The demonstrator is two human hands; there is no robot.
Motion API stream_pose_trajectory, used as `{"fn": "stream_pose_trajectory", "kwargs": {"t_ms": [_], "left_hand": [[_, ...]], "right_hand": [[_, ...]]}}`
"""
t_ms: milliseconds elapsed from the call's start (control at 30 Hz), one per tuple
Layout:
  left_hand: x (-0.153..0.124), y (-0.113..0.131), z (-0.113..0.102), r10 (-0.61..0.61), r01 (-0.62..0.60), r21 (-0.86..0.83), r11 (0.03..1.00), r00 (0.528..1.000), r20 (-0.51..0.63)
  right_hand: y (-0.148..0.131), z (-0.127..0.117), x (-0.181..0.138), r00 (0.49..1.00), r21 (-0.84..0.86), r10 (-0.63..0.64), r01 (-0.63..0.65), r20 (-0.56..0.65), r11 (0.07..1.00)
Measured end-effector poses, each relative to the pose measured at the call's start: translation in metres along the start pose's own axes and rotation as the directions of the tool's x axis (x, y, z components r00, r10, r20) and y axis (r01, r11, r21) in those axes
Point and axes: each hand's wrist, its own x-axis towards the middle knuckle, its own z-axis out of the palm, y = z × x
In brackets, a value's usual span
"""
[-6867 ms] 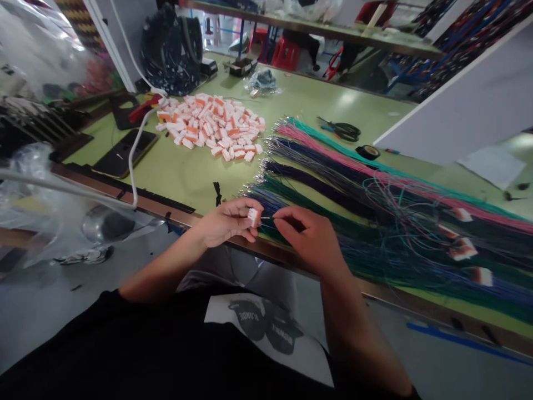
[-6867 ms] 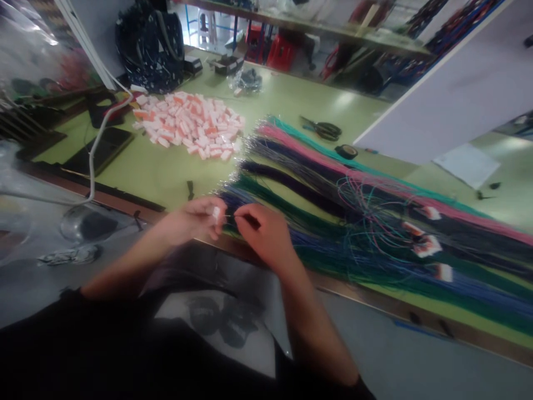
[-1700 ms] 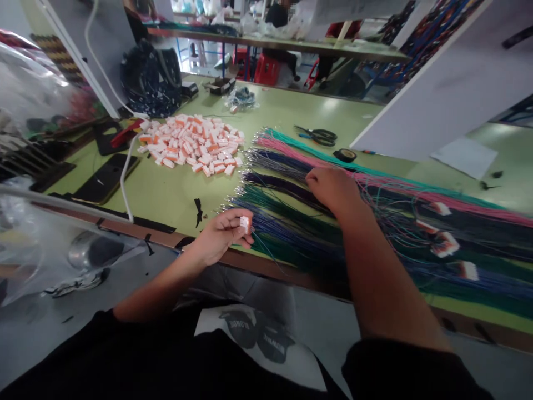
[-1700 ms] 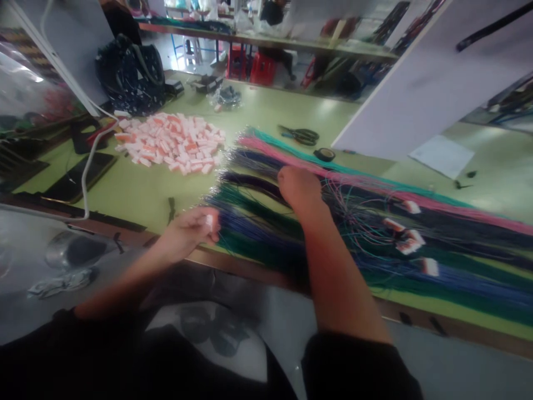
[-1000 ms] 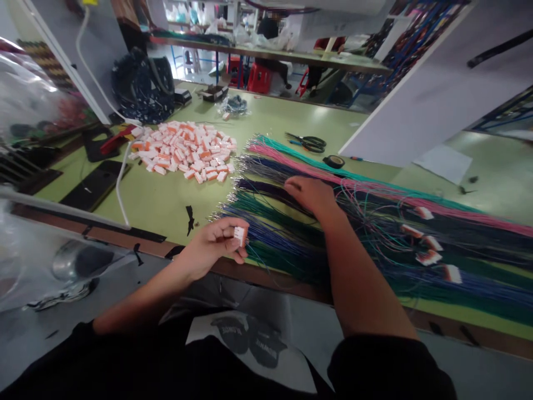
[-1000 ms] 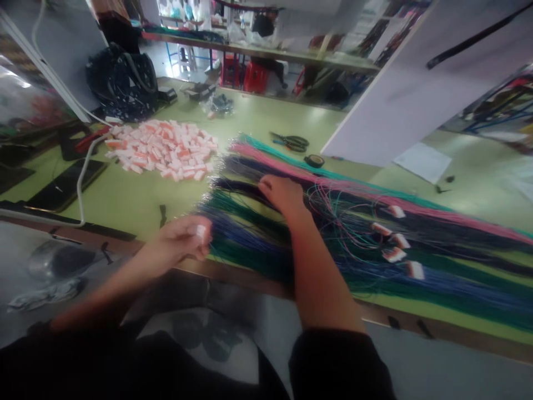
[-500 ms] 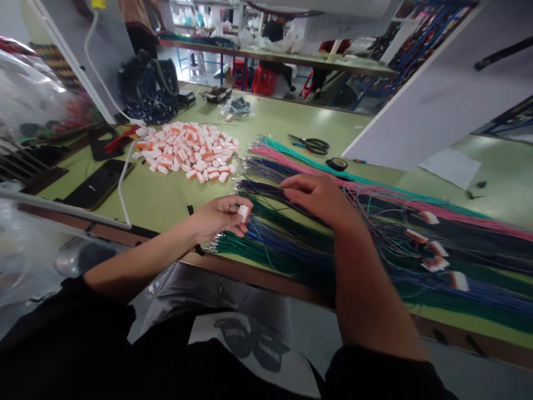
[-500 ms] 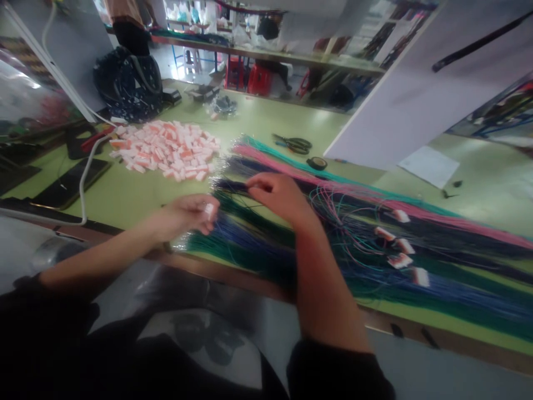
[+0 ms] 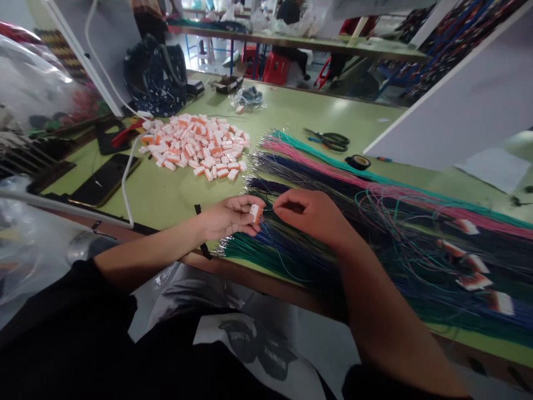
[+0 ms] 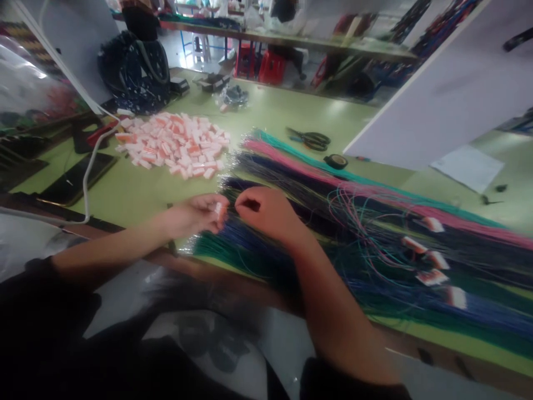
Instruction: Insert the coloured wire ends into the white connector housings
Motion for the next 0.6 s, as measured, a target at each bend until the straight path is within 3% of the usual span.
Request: {"fn": "stream_pose_trajectory", "kwargs": {"t_ms": [600], "left_hand": [[0.0, -0.0017, -0.0002, -0.006, 0.006, 0.0, 1.0, 0.999, -0.054]], "right_hand": [[-0.0092, 0.0094, -0.0037, 1.0, -0.305, -0.002, -0.004, -0.02, 0.952]]}}
